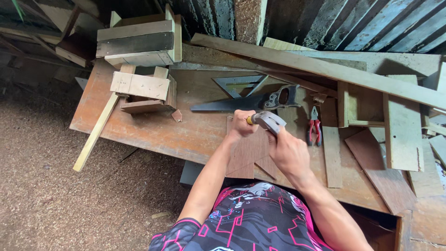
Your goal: The person saws a piece of wood on a workbench using a hand saw. After cutting, they use a hammer to drive a nail into the wood piece.
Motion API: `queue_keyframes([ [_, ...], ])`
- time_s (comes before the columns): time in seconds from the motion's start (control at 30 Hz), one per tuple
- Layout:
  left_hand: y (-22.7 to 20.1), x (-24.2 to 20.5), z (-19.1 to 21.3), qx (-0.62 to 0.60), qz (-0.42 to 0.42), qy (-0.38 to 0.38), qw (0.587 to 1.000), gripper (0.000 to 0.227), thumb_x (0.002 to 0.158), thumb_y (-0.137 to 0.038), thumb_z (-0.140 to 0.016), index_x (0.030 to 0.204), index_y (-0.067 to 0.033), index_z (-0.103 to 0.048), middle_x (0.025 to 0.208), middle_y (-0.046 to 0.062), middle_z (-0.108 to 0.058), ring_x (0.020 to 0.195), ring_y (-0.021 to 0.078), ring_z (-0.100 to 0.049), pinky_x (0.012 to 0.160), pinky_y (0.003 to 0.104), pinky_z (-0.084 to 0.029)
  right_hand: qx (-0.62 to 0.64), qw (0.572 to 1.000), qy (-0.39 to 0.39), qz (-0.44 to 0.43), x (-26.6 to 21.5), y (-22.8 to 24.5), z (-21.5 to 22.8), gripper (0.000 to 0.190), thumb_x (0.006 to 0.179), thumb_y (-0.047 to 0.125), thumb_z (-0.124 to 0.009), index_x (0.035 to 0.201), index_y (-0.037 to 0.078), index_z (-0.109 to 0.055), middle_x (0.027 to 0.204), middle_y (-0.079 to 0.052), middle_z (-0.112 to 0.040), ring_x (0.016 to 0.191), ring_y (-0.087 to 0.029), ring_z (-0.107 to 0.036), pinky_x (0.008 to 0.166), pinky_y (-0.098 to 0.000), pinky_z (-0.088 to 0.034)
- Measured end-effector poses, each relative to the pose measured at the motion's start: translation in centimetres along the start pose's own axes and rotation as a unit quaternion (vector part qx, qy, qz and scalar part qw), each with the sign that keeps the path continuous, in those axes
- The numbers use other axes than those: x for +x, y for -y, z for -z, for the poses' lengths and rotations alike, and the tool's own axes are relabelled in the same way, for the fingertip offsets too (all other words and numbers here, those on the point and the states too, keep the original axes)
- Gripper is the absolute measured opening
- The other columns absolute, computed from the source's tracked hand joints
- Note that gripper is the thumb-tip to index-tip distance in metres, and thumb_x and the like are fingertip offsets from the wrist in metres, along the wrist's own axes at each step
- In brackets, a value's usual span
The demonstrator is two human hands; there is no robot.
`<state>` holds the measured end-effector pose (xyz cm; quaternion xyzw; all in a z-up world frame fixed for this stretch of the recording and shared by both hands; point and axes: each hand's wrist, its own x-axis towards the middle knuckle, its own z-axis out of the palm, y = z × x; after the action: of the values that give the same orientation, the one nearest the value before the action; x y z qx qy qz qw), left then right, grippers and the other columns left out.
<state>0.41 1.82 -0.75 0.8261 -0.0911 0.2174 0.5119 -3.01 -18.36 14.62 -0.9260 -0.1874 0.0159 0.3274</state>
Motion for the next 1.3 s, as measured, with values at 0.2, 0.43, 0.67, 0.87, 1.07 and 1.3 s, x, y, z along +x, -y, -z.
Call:
queue_keyframes([
  [0.2, -0.4, -1.2, -1.3, 0.013, -0.012, 0.023, 1.0, 0.011, 0.07, -0.013, -0.071, 0.07, -0.0104, -0.061, 0.068, 0.01, -0.062, 0.058, 0.0283, -0.063, 0.054, 0.036, -0.048, 0.0, 0.999, 0.002, -0.05, -0.7, -1.8, -0.1, 0.028, 0.099, 0.032, -0.062, 0.104, 0.005, -0.069, 0.076, -0.024, -0.069, 0.071, -0.046, -0.067, 0.064, -0.0543, -0.052],
  [0.43, -0.2, -4.6, -4.0, 0.079, -0.11, 0.162, 0.977, 0.02, 0.064, -0.022, -0.079, 0.079, -0.0191, -0.066, 0.073, 0.001, -0.068, 0.066, 0.0244, -0.069, 0.059, 0.038, -0.054, 0.001, 0.998, -0.027, -0.056, -1.4, -4.2, 0.5, 0.031, 0.103, 0.033, -0.06, 0.104, 0.003, -0.069, 0.076, -0.024, -0.069, 0.073, -0.046, -0.068, 0.067, -0.0525, -0.052],
  [0.67, 1.8, -7.6, -5.3, 0.179, -0.211, 0.243, 0.93, 0.03, 0.063, -0.033, -0.081, 0.074, -0.0162, -0.058, 0.069, 0.003, -0.063, 0.064, 0.0256, -0.066, 0.059, 0.04, -0.051, 0.008, 0.996, -0.036, -0.077, -2.0, -5.3, 1.2, 0.03, 0.103, 0.031, -0.061, 0.11, 0.002, -0.068, 0.081, -0.024, -0.07, 0.078, -0.046, -0.068, 0.069, -0.0525, -0.051],
  [0.87, 1.7, -7.2, -5.7, 0.161, -0.228, 0.215, 0.936, 0.029, 0.067, -0.031, -0.081, 0.075, -0.0164, -0.058, 0.069, 0.002, -0.061, 0.065, 0.025, -0.065, 0.059, 0.04, -0.05, 0.026, 0.996, -0.041, -0.08, -2.2, -5.8, 0.9, 0.034, 0.102, 0.03, -0.062, 0.115, -0.001, -0.067, 0.083, -0.025, -0.07, 0.08, -0.046, -0.069, 0.07, -0.0515, -0.052],
  [1.07, 1.3, -6.5, -5.4, 0.132, -0.198, 0.19, 0.953, 0.024, 0.066, -0.029, -0.081, 0.079, -0.0191, -0.062, 0.07, 0.001, -0.062, 0.066, 0.0237, -0.066, 0.059, 0.039, -0.051, 0.02, 0.995, -0.033, -0.088, -2.6, -5.8, 0.4, 0.036, 0.101, 0.031, -0.063, 0.116, -0.002, -0.067, 0.084, -0.027, -0.071, 0.081, -0.047, -0.069, 0.071, -0.0515, -0.053],
  [1.3, 0.3, -6.2, -5.0, 0.128, -0.178, 0.171, 0.961, 0.022, 0.065, -0.026, -0.08, 0.08, -0.0205, -0.065, 0.07, 0.0, -0.063, 0.067, 0.0218, -0.067, 0.061, 0.037, -0.052, 0.026, 0.995, -0.015, -0.099, -2.5, -4.9, 1.1, 0.034, 0.101, 0.031, -0.063, 0.115, 0.0, -0.068, 0.082, -0.025, -0.071, 0.08, -0.046, -0.07, 0.07, -0.051, -0.053],
])
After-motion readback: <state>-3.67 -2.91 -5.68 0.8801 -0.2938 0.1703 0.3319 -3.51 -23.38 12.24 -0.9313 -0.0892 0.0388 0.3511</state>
